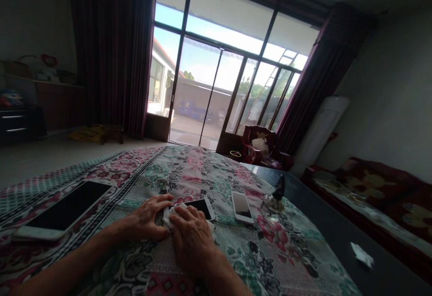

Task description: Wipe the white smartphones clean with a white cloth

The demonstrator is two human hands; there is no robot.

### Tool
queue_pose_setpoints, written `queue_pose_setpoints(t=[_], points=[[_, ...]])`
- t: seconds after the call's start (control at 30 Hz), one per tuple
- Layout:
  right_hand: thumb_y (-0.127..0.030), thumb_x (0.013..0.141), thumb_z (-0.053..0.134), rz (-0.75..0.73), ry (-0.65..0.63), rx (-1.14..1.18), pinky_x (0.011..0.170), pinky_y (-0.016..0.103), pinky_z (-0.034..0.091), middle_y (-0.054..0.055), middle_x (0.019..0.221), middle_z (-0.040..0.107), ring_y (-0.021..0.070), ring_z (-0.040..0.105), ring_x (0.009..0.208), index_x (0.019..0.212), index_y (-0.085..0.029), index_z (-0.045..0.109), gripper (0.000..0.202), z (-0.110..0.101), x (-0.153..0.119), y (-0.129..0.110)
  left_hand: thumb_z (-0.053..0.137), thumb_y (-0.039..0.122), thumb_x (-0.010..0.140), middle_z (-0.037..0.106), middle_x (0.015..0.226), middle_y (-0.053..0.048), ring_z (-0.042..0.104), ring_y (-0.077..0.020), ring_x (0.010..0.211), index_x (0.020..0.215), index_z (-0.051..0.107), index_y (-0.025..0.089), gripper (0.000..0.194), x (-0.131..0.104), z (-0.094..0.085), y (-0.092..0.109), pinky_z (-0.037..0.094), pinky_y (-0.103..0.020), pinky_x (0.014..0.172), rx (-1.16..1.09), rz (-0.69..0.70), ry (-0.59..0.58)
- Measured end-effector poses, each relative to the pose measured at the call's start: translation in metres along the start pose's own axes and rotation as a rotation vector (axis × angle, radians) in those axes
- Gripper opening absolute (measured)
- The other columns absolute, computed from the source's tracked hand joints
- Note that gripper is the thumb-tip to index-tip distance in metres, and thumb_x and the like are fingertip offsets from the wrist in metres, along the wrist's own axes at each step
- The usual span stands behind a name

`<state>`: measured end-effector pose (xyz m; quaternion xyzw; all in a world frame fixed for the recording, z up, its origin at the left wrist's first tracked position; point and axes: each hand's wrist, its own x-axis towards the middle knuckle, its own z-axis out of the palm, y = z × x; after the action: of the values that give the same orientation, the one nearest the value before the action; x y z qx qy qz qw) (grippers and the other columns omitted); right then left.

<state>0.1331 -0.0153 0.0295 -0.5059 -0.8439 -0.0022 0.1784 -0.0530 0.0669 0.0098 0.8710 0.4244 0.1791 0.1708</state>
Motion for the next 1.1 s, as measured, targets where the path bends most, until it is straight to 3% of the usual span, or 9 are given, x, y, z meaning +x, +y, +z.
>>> queue_pose_setpoints(t=[0.23, 0.33, 0.5, 0.73, 0.93, 1.1], points=[[-0.022, 0.094, 0.035, 0.317, 0.079, -0.061, 0.108, 0.043, 0.032, 0.007, 0.135, 0.054, 0.022, 0.047, 0.125, 0.123, -0.021, 0.06, 0.038, -0.007, -0.001, 0.051, 0.069, 0.043, 0.059, 0.043, 0.147, -0.01, 0.036, -0.0295, 0.136, 0.13, 0.054, 0.019, 0.077, -0.003, -0.006, 0.001, 0.029, -0.037, 0.113, -0.027, 0.002, -0.029], [-0.02, 0.093, 0.036, 0.354, 0.106, -0.075, 0.107, 0.041, 0.035, 0.008, 0.132, 0.057, 0.0216, 0.05, 0.122, 0.122, -0.017, 0.061, 0.039, -0.01, -0.006, 0.059, 0.065, 0.04, 0.061, 0.04, 0.149, -0.01, 0.035, -0.0283, 0.137, 0.135, 0.049, 0.018, 0.079, -0.004, -0.009, -0.004, 0.028, -0.035, 0.113, -0.039, 0.017, -0.053], [-0.023, 0.093, 0.038, 0.288, 0.08, -0.087, 0.11, 0.043, 0.03, 0.006, 0.137, 0.052, 0.0232, 0.044, 0.128, 0.125, -0.021, 0.059, 0.039, -0.004, -0.007, 0.034, 0.063, 0.038, 0.062, 0.035, 0.152, -0.01, 0.028, -0.0284, 0.141, 0.139, 0.042, 0.019, 0.083, -0.004, -0.006, -0.012, 0.026, -0.038, 0.114, -0.054, 0.007, -0.039], [-0.028, 0.097, 0.035, 0.048, -0.008, -0.054, 0.11, 0.041, 0.028, 0.003, 0.144, 0.044, 0.0219, 0.039, 0.132, 0.132, -0.026, 0.051, 0.039, 0.004, 0.004, 0.007, 0.07, 0.042, 0.059, 0.038, 0.15, -0.01, 0.03, -0.03, 0.14, 0.13, 0.052, 0.02, 0.076, -0.001, -0.002, -0.018, 0.029, -0.038, 0.113, -0.07, -0.011, -0.001], [-0.032, 0.098, 0.03, -0.015, -0.037, -0.015, 0.109, 0.041, 0.027, 0.0, 0.141, 0.048, 0.021, 0.038, 0.131, 0.129, -0.028, 0.053, 0.038, 0.005, 0.016, 0.009, 0.068, 0.039, 0.062, 0.037, 0.15, -0.013, 0.029, -0.0295, 0.14, 0.13, 0.051, 0.015, 0.074, -0.002, -0.008, -0.015, 0.028, -0.036, 0.114, -0.058, -0.001, -0.049], [-0.027, 0.098, 0.029, 0.067, 0.008, -0.013, 0.111, 0.037, 0.025, 0.003, 0.132, 0.057, 0.0165, 0.047, 0.123, 0.123, -0.024, 0.058, 0.038, -0.002, 0.018, 0.033, 0.067, 0.04, 0.064, 0.037, 0.15, -0.011, 0.029, -0.0291, 0.14, 0.132, 0.05, 0.016, 0.074, -0.004, -0.011, -0.012, 0.028, -0.037, 0.114, -0.041, -0.015, -0.062]])
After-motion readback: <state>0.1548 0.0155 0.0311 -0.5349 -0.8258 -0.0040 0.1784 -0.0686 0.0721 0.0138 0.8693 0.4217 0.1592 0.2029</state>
